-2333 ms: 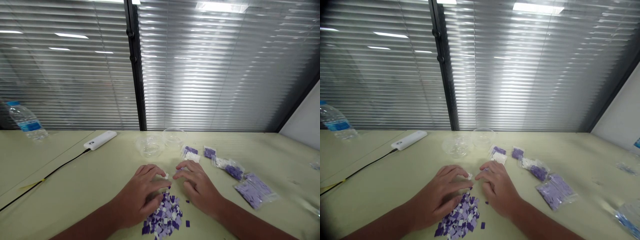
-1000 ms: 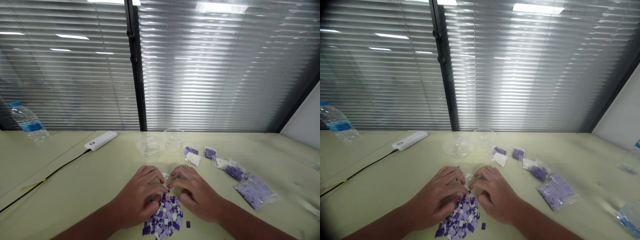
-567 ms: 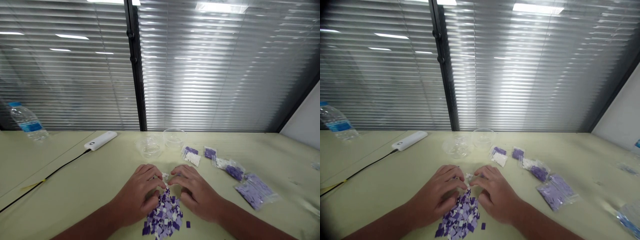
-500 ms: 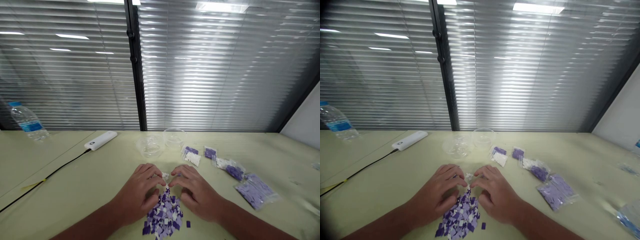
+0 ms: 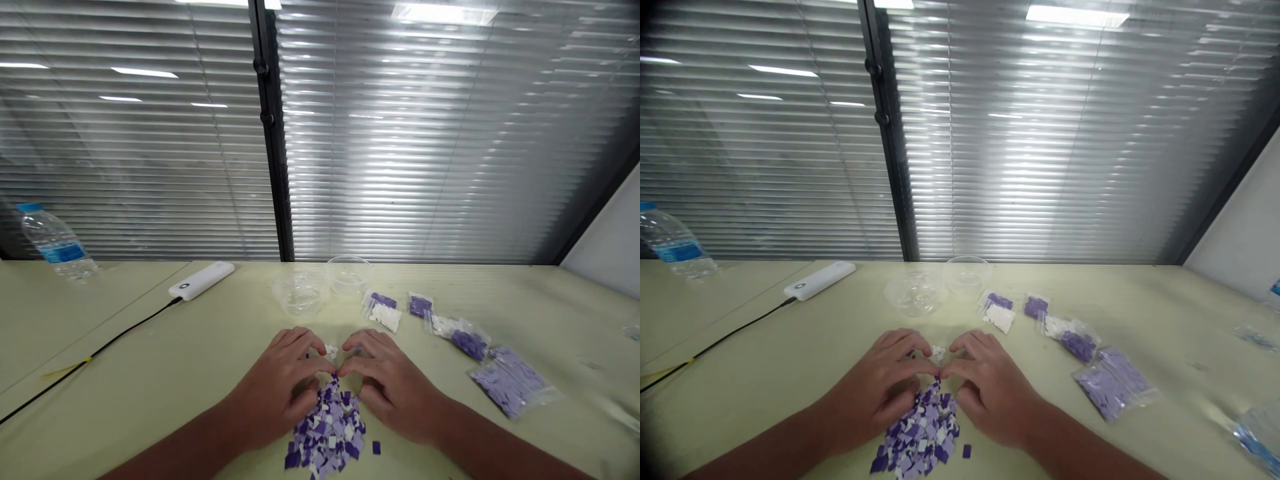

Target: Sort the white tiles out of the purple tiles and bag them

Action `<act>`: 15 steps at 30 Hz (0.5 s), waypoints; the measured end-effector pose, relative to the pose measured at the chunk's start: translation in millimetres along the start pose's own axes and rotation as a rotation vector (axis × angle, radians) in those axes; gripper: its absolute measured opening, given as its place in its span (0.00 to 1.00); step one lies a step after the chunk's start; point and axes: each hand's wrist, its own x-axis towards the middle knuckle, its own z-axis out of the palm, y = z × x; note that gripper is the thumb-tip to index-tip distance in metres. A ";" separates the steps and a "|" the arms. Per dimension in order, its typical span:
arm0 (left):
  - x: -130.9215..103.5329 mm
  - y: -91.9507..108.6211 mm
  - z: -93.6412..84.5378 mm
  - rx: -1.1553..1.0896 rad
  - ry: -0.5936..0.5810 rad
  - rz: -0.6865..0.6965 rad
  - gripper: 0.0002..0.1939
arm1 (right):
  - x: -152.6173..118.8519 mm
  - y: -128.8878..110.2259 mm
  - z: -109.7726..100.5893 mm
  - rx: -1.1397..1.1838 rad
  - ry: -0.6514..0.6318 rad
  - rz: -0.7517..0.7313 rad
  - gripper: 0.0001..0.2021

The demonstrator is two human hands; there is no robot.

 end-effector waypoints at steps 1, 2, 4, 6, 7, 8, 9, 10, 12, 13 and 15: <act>-0.2 -0.3 0.3 0.005 0.002 -0.002 0.23 | 0.3 -0.2 0.0 -0.004 -0.001 -0.001 0.24; -0.3 -0.6 0.5 0.008 0.004 -0.003 0.23 | 0.5 -0.5 -0.1 -0.008 -0.003 -0.001 0.24; 0.0 -1.0 0.9 0.008 0.007 -0.009 0.23 | 0.9 -1.0 -0.2 -0.019 -0.006 -0.004 0.24; 0.5 -1.0 1.2 0.008 0.011 -0.019 0.23 | 0.7 -1.7 -0.2 -0.036 -0.011 -0.009 0.23; 0.8 -0.8 1.4 0.010 0.015 -0.022 0.23 | 0.5 -2.1 -0.2 -0.047 -0.012 -0.012 0.23; 0.9 -0.7 1.5 0.013 0.021 -0.024 0.23 | 0.1 -2.5 -0.2 -0.060 -0.013 -0.013 0.23; 0.9 -0.6 1.8 0.015 0.028 -0.025 0.22 | -0.3 -3.0 -0.1 -0.073 -0.014 -0.015 0.23; 0.8 -0.6 2.0 0.016 0.034 -0.022 0.22 | -0.7 -3.4 0.0 -0.085 -0.015 -0.015 0.23; 0.1 -1.1 2.5 0.013 0.047 -0.017 0.22 | -1.3 -3.7 0.3 -0.094 -0.016 -0.012 0.22; -0.2 -1.7 2.6 0.010 0.057 -0.021 0.22 | -1.4 -3.7 0.4 -0.091 -0.014 -0.006 0.22; -0.6 -3.3 2.4 0.007 0.097 -0.056 0.22 | -1.3 -3.3 0.5 -0.072 -0.001 0.012 0.22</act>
